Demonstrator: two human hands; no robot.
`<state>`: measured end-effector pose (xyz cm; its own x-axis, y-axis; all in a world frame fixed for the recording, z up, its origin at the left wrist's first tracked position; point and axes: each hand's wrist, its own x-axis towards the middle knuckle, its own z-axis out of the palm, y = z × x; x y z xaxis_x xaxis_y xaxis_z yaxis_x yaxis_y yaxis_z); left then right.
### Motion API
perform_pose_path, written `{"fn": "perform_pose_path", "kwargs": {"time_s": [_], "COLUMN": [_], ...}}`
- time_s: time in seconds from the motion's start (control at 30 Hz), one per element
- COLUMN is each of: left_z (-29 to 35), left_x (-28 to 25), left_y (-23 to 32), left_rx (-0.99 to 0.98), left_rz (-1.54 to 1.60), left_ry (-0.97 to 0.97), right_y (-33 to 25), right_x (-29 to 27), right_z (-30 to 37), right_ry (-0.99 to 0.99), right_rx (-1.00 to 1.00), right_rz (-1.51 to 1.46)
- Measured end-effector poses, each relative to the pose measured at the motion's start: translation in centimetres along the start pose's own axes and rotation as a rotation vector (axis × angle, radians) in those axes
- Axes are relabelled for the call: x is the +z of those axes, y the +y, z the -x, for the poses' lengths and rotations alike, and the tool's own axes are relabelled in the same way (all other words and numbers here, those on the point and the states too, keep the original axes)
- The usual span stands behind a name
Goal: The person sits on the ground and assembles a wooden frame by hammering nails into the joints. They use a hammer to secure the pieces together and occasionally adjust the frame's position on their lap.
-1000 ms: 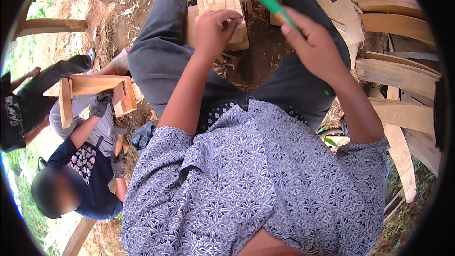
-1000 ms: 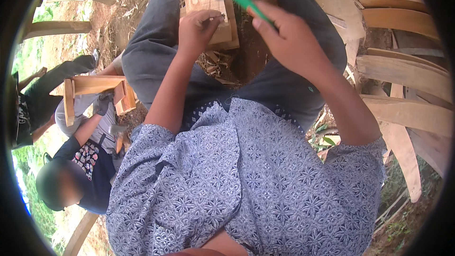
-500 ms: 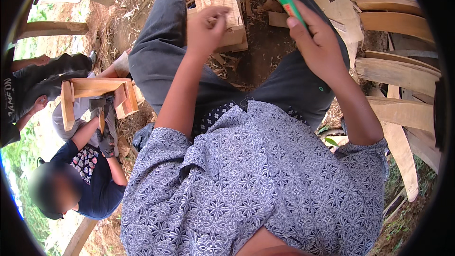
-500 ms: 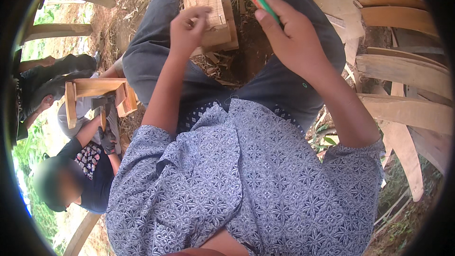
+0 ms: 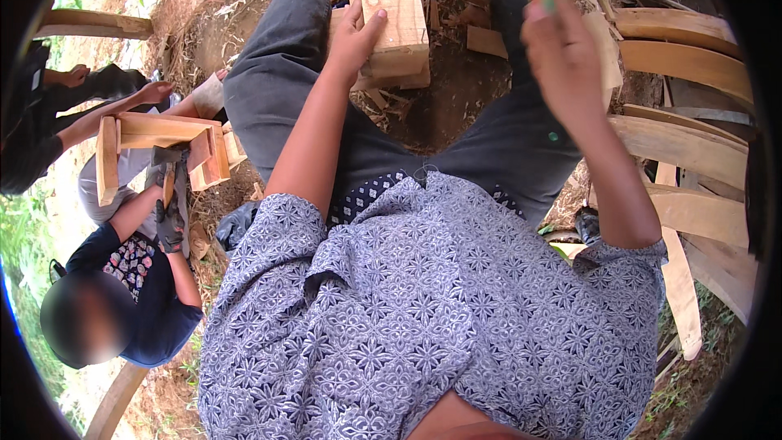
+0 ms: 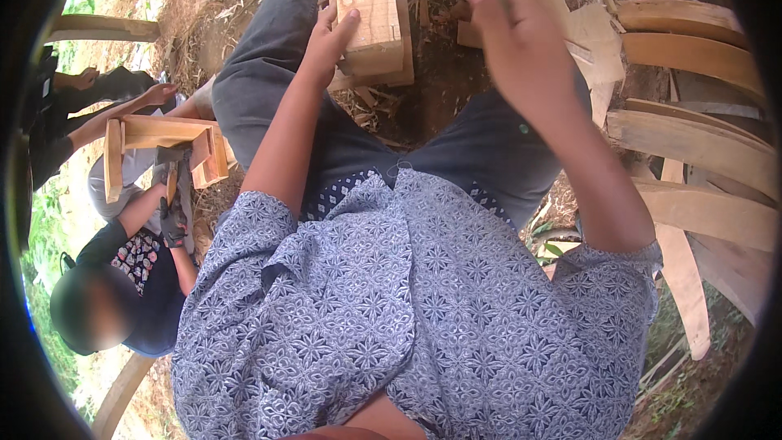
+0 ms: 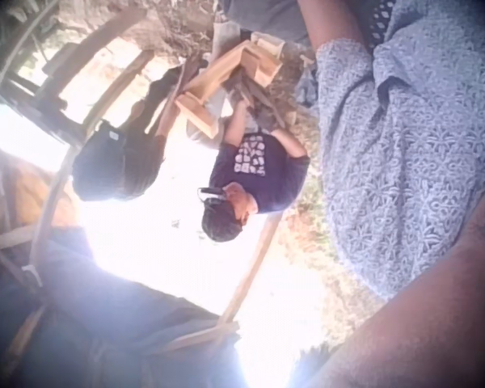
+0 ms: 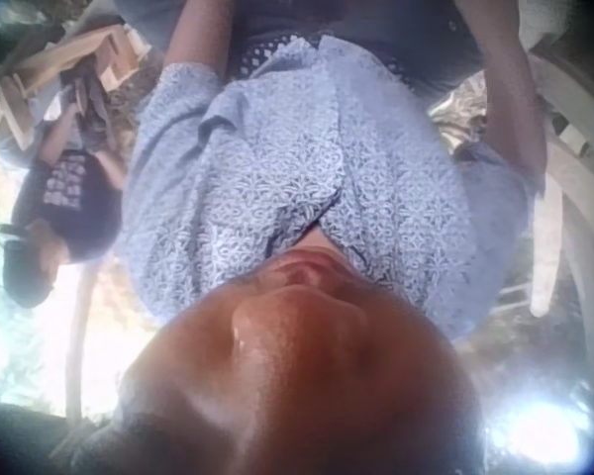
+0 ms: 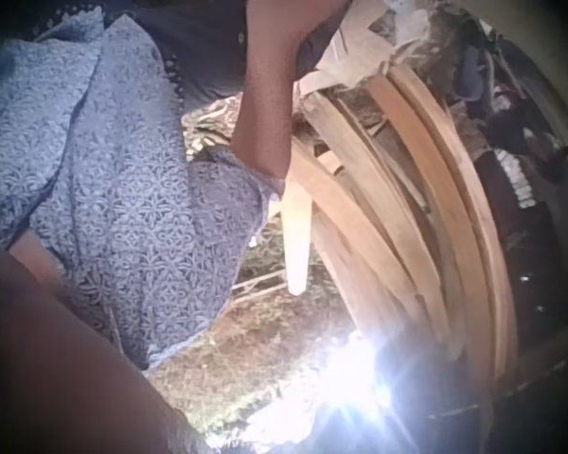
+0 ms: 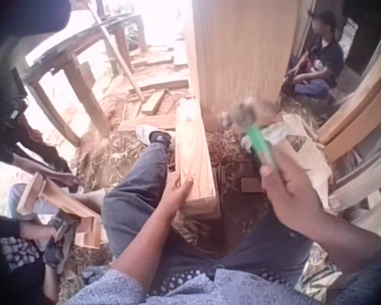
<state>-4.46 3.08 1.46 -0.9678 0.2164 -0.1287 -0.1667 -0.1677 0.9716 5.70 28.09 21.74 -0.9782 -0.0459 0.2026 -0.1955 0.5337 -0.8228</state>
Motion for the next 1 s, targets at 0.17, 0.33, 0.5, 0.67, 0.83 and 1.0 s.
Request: {"fn": "perform_pose_path", "kwargs": {"time_s": [0.17,0.33,0.5,0.67,0.83,1.0], "left_z": [-0.3,-0.1,-0.5,-0.7,-0.8,-0.8], "left_x": [0.5,0.1,1.1,0.0,0.6,0.5], "left_y": [-0.3,-0.7,-1.1,-2.2,-2.3,-3.3], "left_rx": [0.004,-0.019,0.007,-0.007,-0.009,-0.021], "left_rz": [-0.048,0.013,0.021,-0.058,-0.056,-0.067], "left_ry": [0.022,0.046,-0.025,0.064,0.059,0.049], "right_y": [1.2,-2.6,3.7,-0.7,2.8,3.9], "right_x": [-0.9,-1.9,0.9,-1.8,0.3,0.4], "right_z": [-0.2,-1.2,1.7,0.0,2.4,1.0], "right_ry": [-0.394,-0.027,-0.42,-0.064,-0.027,-0.165], "right_rx": [0.137,0.123,0.143,0.136,0.202,0.107], "right_rz": [0.298,0.018,0.292,-0.051,0.01,0.212]}}
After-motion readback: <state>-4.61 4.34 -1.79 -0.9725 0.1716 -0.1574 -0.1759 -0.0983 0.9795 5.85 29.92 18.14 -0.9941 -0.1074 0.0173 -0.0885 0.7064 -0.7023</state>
